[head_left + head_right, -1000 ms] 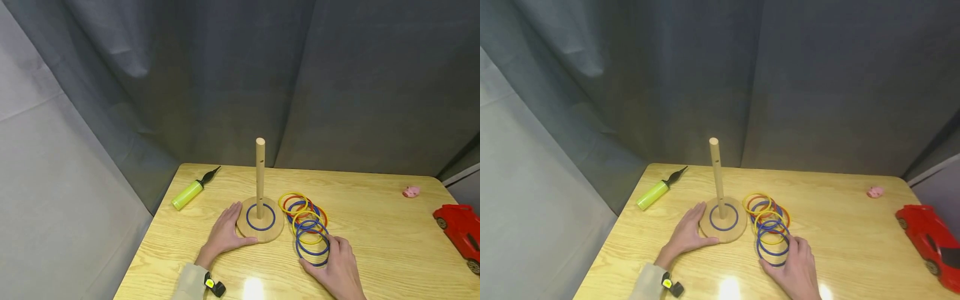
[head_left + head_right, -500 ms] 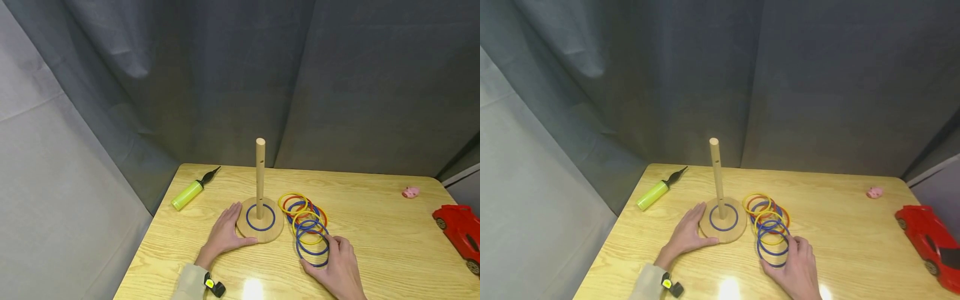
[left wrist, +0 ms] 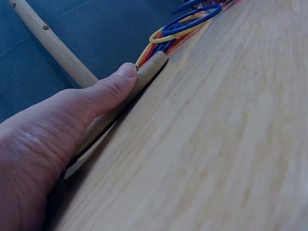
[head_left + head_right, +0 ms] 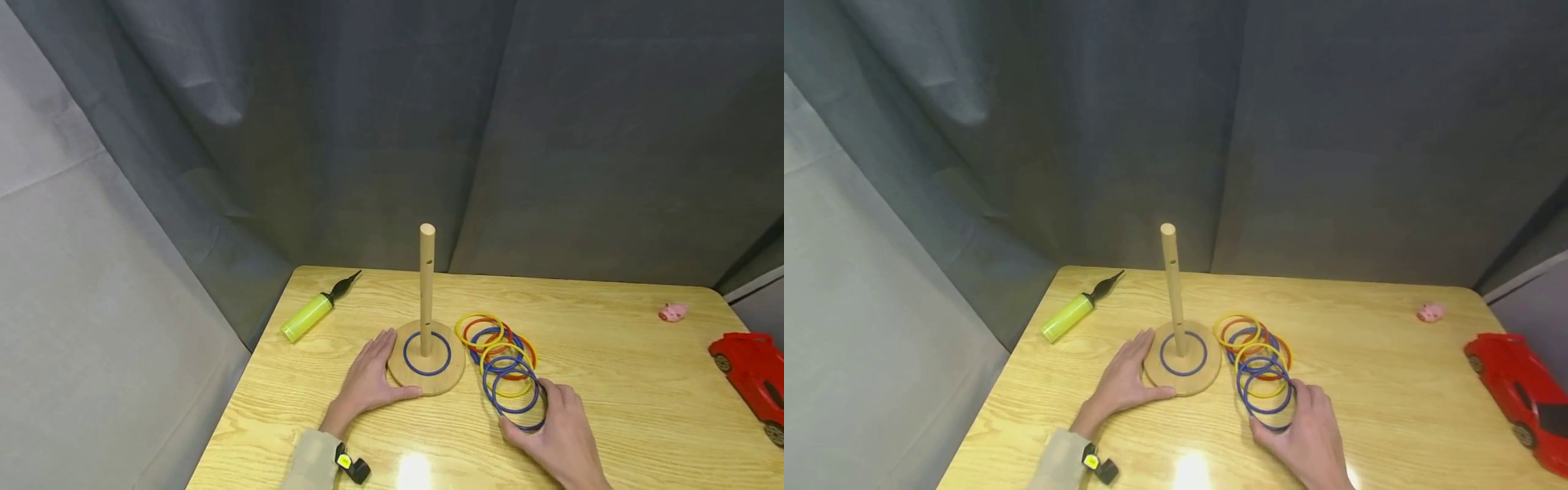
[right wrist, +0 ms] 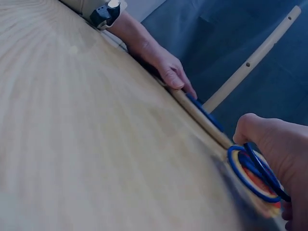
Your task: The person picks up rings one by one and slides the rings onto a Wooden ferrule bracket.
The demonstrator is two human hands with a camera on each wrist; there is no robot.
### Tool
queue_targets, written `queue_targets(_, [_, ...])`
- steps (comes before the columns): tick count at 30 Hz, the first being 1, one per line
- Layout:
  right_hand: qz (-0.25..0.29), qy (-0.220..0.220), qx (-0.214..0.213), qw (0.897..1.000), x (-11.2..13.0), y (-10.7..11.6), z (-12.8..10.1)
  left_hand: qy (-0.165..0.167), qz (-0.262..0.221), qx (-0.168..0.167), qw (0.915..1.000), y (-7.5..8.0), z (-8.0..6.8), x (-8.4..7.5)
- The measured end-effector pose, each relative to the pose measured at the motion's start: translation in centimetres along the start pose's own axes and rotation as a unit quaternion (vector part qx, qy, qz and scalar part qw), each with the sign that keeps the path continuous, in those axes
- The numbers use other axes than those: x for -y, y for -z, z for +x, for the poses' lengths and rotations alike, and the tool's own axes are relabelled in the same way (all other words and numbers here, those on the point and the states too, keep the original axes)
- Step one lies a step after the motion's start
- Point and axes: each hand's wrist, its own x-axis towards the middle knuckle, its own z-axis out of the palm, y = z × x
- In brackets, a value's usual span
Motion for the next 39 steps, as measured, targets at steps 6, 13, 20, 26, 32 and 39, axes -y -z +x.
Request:
queue_targets(6, [0.012,0.016,-0.003,1.000,0.3,1.3,1.6,0.000,-0.001,0.001,1.0000,-0.1,0.2,0.1])
queue_targets(13, [0.029,0.028,0.017,0.999,1.4,2.9,4.8,-0.001,0.001,0.004,1.0000,-0.2,0.2,0.1])
queue_targets(20, [0.059,0.025,0.064,0.996,3.4,5.2,8.7,-0.013,0.018,0.005,0.9997,-0.2,0.2,-0.1])
queue_targets(26, [0.092,0.063,0.057,0.992,5.9,7.2,12.2,-0.021,0.048,0.008,0.9986,-0.3,-0.1,0.0])
queue_targets(32, [0.115,0.110,0.038,0.986,8.6,8.9,15.8,-0.024,0.053,0.004,0.9983,-0.2,-0.1,0.0])
queue_targets(39, [0.154,0.125,0.022,0.980,11.5,9.8,19.1,-0.027,0.064,0.000,0.9976,-0.3,-0.3,0.2])
